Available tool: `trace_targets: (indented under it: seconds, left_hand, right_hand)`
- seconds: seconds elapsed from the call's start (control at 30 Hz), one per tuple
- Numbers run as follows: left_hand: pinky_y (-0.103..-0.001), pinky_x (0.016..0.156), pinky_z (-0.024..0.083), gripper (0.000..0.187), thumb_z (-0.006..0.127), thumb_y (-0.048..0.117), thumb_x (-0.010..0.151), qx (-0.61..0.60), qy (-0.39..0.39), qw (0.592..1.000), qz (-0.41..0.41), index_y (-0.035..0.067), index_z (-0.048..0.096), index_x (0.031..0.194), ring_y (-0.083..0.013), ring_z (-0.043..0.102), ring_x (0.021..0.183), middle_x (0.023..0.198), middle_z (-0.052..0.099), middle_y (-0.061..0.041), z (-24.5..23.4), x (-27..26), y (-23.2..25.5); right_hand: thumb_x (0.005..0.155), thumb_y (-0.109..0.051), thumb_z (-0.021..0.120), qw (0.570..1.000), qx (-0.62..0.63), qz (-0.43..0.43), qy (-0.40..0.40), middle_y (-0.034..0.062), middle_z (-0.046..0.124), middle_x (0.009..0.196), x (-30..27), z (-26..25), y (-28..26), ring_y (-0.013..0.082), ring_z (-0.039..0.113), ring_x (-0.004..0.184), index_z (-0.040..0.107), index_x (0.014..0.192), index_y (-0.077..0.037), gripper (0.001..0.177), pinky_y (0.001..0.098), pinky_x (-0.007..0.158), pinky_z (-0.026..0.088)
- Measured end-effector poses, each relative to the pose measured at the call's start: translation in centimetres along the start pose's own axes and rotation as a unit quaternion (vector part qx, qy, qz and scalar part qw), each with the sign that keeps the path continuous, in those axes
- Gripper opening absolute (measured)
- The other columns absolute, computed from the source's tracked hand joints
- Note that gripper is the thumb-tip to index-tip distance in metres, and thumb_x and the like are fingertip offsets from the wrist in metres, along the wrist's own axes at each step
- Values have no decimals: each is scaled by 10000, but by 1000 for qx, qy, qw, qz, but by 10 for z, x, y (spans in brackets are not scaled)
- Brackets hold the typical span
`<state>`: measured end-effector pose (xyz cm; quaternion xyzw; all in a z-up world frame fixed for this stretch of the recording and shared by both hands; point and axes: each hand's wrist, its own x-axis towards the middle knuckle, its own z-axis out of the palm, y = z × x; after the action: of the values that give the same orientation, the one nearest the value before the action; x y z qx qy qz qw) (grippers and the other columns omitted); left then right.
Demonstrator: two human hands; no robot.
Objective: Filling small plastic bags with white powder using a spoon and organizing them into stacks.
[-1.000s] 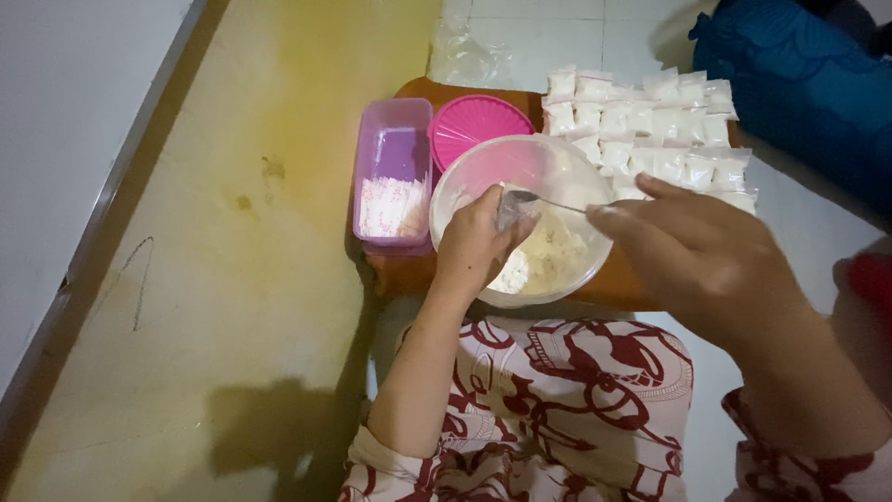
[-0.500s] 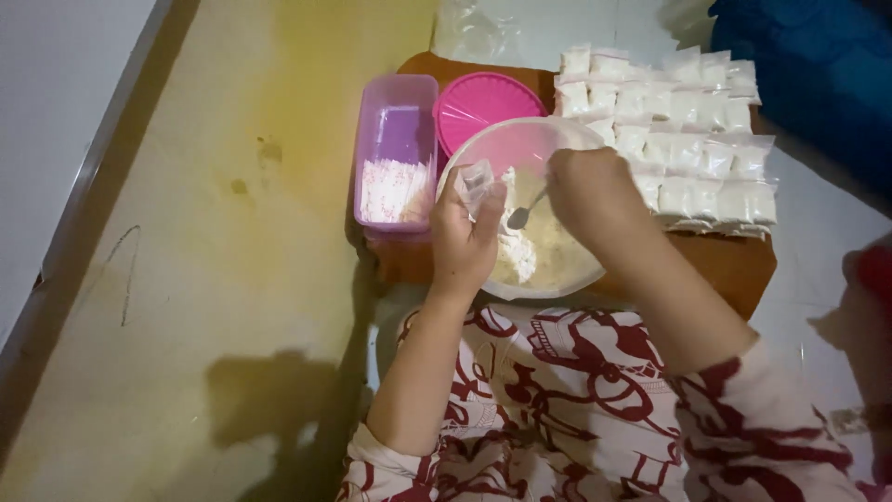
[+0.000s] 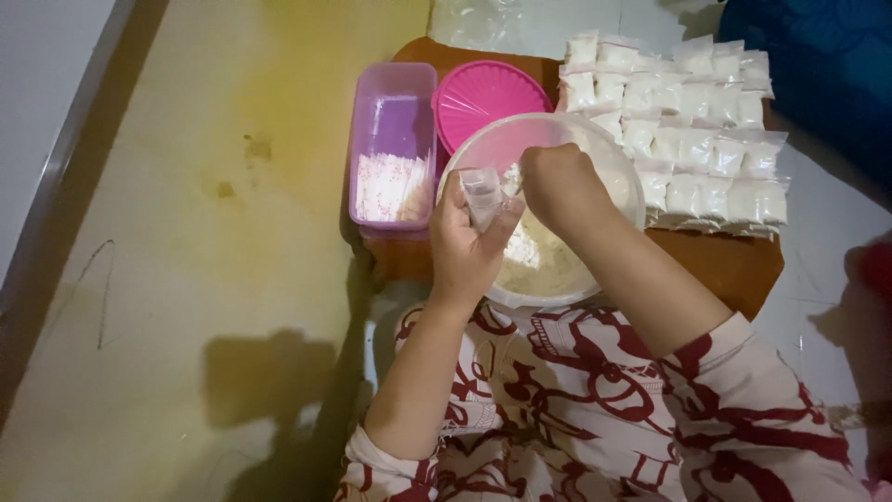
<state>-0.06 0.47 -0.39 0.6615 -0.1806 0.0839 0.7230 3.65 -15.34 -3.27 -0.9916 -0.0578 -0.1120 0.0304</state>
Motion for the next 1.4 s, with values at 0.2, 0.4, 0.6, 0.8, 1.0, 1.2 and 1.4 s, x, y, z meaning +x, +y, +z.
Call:
trace_targets:
  seconds: [0.2,0.4,0.6,0.8,1.0,1.2,1.4]
  left_hand:
    - [-332,809,514,356,775,332,884,-19,1,1000,-2,80,551,999,-98,530,849,801,525,-24,1,-1,-2]
    - [-352,805,521,344,742,362,923,-12,-4,1000,-5,75,576,1016,-118,581,813,823,596,-75,-1,-2,-8]
    - [-365,822,516,316,747,308,920,6,-3,1000,-7,59,574,1011,-118,568,848,827,584,-76,-1,-3,-6]
    - [-372,833,516,319,706,353,957,17,-12,1000,-14,73,585,1053,-135,598,864,874,617,-75,-1,-3,-4]
    - [-394,835,514,333,691,364,958,41,-34,998,-23,61,605,1065,-181,619,877,891,634,-107,2,0,-1]
    - [-381,754,538,428,682,278,842,271,-134,953,5,-11,585,1141,-298,684,847,1005,698,-157,2,6,9]
    - [-394,712,508,410,697,366,867,391,-213,895,-37,43,568,1085,-277,664,822,993,677,-95,9,6,8]
  right_hand:
    - [928,28,619,997,69,42,-21,87,532,527,2,0,4,197,612,437,600,677,-41,261,306,344,469]
    - [954,29,598,984,148,81,-59,220,667,672,5,-5,11,368,727,608,753,901,34,164,407,469,588]
    - [963,26,612,969,206,123,-56,275,702,774,6,-14,15,394,736,691,755,1059,83,181,413,539,606]
    - [970,-35,647,963,246,112,-10,230,724,759,-6,-14,23,442,738,744,751,1043,52,154,489,609,608]
    - [989,-88,670,961,230,151,26,217,763,875,-25,-54,23,452,737,858,768,1089,-9,161,552,734,585]
    - [981,136,636,944,282,101,136,118,729,795,-57,-103,68,202,731,705,742,1082,86,155,289,600,538]
    - [1151,113,727,957,206,110,170,192,735,856,-88,-152,86,211,700,701,731,1137,163,52,270,495,434]
